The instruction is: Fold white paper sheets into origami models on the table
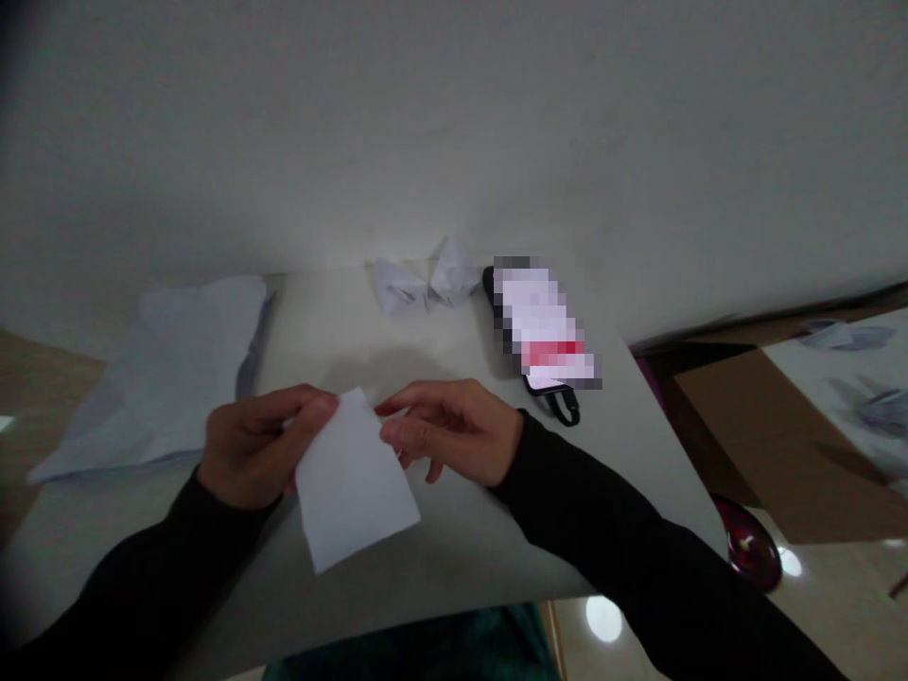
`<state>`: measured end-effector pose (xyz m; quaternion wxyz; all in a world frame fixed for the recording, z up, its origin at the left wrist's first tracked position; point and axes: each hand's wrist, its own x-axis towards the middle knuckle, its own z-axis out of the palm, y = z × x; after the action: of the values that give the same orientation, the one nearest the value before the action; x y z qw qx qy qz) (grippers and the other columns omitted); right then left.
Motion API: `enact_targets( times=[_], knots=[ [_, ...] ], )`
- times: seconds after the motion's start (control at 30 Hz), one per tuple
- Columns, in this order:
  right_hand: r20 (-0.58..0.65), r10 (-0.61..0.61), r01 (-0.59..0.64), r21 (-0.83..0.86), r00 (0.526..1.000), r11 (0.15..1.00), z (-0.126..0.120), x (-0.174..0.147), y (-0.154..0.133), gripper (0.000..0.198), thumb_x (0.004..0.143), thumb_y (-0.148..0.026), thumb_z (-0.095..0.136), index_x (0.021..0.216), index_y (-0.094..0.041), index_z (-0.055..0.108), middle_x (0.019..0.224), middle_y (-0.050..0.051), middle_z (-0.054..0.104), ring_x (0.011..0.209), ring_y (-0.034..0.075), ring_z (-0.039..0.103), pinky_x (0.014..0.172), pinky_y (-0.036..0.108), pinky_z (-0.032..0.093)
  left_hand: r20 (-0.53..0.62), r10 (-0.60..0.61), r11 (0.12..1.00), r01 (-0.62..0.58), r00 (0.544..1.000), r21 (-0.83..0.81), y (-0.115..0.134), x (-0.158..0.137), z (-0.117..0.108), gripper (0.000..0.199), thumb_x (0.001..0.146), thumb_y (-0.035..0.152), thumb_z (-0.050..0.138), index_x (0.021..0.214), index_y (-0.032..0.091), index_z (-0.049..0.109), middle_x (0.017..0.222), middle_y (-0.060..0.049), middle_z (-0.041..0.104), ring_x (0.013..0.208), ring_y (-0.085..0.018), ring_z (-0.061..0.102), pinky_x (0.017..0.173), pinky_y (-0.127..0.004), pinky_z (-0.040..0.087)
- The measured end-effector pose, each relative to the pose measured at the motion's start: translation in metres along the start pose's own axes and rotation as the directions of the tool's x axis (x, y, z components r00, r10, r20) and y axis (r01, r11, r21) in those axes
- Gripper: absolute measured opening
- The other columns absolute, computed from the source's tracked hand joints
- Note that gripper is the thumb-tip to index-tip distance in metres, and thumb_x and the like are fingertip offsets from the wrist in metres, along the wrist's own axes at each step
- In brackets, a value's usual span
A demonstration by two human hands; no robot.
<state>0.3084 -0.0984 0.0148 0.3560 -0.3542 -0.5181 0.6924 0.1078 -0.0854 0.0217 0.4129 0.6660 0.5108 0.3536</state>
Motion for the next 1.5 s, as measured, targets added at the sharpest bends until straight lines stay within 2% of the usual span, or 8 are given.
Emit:
enact_targets(
  times=[0.13, 0.27, 0.43, 0.57, 0.77, 1.0, 1.23, 1.5],
  knots=[
    [-0.023, -0.101, 0.092, -0.268, 0.995, 0.959, 0.005, -0.001, 0.002, 0.032, 0.086, -0.038, 0.049, 0.066, -0.014, 0.055, 0.049, -0.006, 0.047, 0.043, 0.004, 0.044, 0.040, 0.016, 0.036, 0.408, 0.015, 1.000, -0.010, 0.913, -0.014, -0.006, -0.002, 0.003, 0.030, 0.086, 0.031, 0.047, 0.062, 0.018, 0.058, 0.035, 0.007, 0.046, 0.026, -0.006, 0.043, 0.027, -0.013, 0.028],
    [0.046, -0.263, 0.250, -0.502, 0.964, 0.828, 0.011, -0.001, 0.007, 0.045, 0.088, -0.031, 0.046, 0.047, -0.016, 0.036, 0.044, -0.008, 0.028, 0.042, 0.003, 0.028, 0.042, 0.019, 0.023, 0.539, 0.037, 0.999, -0.031, 0.841, -0.022, -0.008, -0.001, 0.005, 0.034, 0.088, 0.031, 0.042, 0.057, 0.019, 0.049, 0.034, 0.009, 0.042, 0.025, -0.005, 0.042, 0.027, -0.012, 0.027],
    [-0.157, -0.357, 0.212, -0.568, 0.921, 0.795, 0.016, -0.001, 0.013, 0.048, 0.084, -0.029, 0.052, 0.043, -0.016, 0.031, 0.045, -0.008, 0.021, 0.043, 0.003, 0.021, 0.043, 0.022, 0.018, 0.435, 0.116, 0.980, -0.174, 0.893, 0.095, -0.008, 0.000, 0.008, 0.036, 0.089, 0.031, 0.040, 0.056, 0.018, 0.048, 0.036, 0.008, 0.040, 0.030, -0.004, 0.041, 0.031, -0.013, 0.027],
    [-0.147, -0.105, 0.049, -0.343, 0.983, 0.938, 0.016, -0.001, 0.016, 0.050, 0.085, -0.044, 0.047, 0.044, -0.016, 0.041, 0.041, -0.007, 0.030, 0.040, 0.004, 0.027, 0.040, 0.020, 0.021, 0.344, 0.146, 0.952, -0.226, 0.928, 0.206, -0.006, -0.002, 0.007, 0.036, 0.089, 0.033, 0.039, 0.060, 0.017, 0.053, 0.038, 0.007, 0.043, 0.033, -0.005, 0.043, 0.033, -0.014, 0.028],
    [-0.060, 0.199, -0.207, -0.201, 0.978, 0.957, 0.017, -0.005, 0.013, 0.057, 0.084, -0.056, 0.042, 0.042, -0.017, 0.040, 0.033, -0.007, 0.035, 0.029, 0.004, 0.029, 0.032, 0.019, 0.017, 0.110, -0.022, 0.982, 0.000, 0.994, 0.190, -0.008, 0.001, -0.001, 0.035, 0.089, 0.035, 0.041, 0.061, 0.016, 0.051, 0.033, 0.008, 0.042, 0.026, -0.006, 0.042, 0.030, -0.015, 0.029],
    [-0.026, -0.002, -0.012, -0.524, 1.000, 0.852, 0.010, -0.003, 0.014, 0.047, 0.084, -0.042, 0.052, 0.046, -0.015, 0.051, 0.040, -0.005, 0.046, 0.038, 0.004, 0.043, 0.040, 0.017, 0.028, 0.054, 0.102, 0.983, -0.109, 0.993, 0.146, -0.009, 0.006, -0.007, 0.035, 0.087, 0.031, 0.044, 0.057, 0.015, 0.049, 0.044, 0.005, 0.043, 0.038, -0.004, 0.040, 0.036, -0.015, 0.029],
    [0.144, -0.214, 0.257, -0.602, 0.966, 0.756, -0.002, -0.001, 0.013, 0.055, 0.074, -0.041, 0.066, 0.035, -0.014, 0.038, 0.035, -0.008, 0.031, 0.034, 0.001, 0.027, 0.038, 0.018, 0.021, 0.184, 0.241, 0.937, -0.278, 0.953, 0.211, -0.007, 0.003, -0.002, 0.019, 0.075, 0.031, 0.064, 0.065, 0.016, 0.066, 0.039, 0.008, 0.046, 0.033, -0.002, 0.030, 0.033, -0.016, 0.021],
    [0.035, -0.240, 0.206, -0.640, 0.970, 0.741, 0.009, 0.000, 0.019, 0.024, 0.084, -0.032, 0.056, 0.078, -0.014, 0.069, 0.056, -0.002, 0.060, 0.049, 0.005, 0.048, 0.050, 0.016, 0.035, 0.174, 0.484, 0.755, -0.510, 0.858, 0.411, -0.010, -0.007, 0.001, 0.017, 0.085, 0.029, 0.055, 0.077, 0.019, 0.066, 0.066, 0.004, 0.069, 0.044, -0.003, 0.055, 0.047, -0.013, 0.040]
  ],
)
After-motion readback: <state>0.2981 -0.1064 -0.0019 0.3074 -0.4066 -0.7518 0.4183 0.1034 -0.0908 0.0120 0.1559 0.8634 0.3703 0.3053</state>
